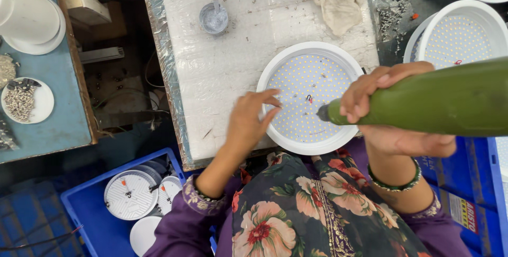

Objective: The person places an LED panel into a plastic fixture, adjusts its position, and uses a suspended power screwdriver to secure it with several screws.

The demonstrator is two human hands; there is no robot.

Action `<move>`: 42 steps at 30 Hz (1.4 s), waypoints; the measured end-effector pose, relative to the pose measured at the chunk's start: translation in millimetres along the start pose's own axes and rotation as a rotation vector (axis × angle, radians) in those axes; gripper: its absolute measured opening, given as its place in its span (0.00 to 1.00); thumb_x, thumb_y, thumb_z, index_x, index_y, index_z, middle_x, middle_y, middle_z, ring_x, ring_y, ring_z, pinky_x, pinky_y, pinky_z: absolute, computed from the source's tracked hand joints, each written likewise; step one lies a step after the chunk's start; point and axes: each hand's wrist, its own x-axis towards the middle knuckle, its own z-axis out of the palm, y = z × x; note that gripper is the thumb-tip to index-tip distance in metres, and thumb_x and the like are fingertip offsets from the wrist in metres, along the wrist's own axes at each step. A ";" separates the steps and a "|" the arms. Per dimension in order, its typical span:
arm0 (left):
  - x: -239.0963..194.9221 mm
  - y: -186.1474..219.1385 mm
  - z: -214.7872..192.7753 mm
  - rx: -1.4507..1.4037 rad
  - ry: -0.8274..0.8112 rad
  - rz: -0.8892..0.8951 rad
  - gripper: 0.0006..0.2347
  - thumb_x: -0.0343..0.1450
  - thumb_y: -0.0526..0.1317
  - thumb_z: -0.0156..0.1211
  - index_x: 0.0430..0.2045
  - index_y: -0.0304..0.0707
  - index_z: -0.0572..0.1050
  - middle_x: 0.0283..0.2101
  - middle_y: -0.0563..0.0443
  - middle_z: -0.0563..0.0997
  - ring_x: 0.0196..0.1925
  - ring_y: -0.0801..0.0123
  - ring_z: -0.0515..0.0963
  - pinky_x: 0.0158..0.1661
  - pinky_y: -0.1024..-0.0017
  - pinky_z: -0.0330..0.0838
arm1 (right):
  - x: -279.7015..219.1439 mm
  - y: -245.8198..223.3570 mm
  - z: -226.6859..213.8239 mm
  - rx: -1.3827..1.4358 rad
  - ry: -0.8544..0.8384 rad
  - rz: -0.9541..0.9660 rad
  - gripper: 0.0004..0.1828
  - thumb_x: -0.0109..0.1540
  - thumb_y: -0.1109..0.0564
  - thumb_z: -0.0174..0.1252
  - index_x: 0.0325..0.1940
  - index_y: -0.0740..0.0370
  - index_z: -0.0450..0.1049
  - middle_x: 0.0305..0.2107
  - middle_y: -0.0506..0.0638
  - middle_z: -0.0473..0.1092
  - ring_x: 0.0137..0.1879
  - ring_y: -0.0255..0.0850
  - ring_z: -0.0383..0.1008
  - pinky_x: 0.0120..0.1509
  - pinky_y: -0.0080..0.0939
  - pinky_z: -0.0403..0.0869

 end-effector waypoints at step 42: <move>-12.7 9.6 34.9 -0.212 -0.274 0.118 0.22 0.72 0.35 0.62 0.62 0.41 0.64 0.42 0.58 0.84 0.54 0.58 0.79 0.55 0.61 0.69 | -43.6 3.1 6.5 0.092 -0.012 0.024 0.52 0.53 0.13 0.52 0.48 0.67 0.61 0.23 0.58 0.67 0.24 0.43 0.67 0.26 0.42 0.73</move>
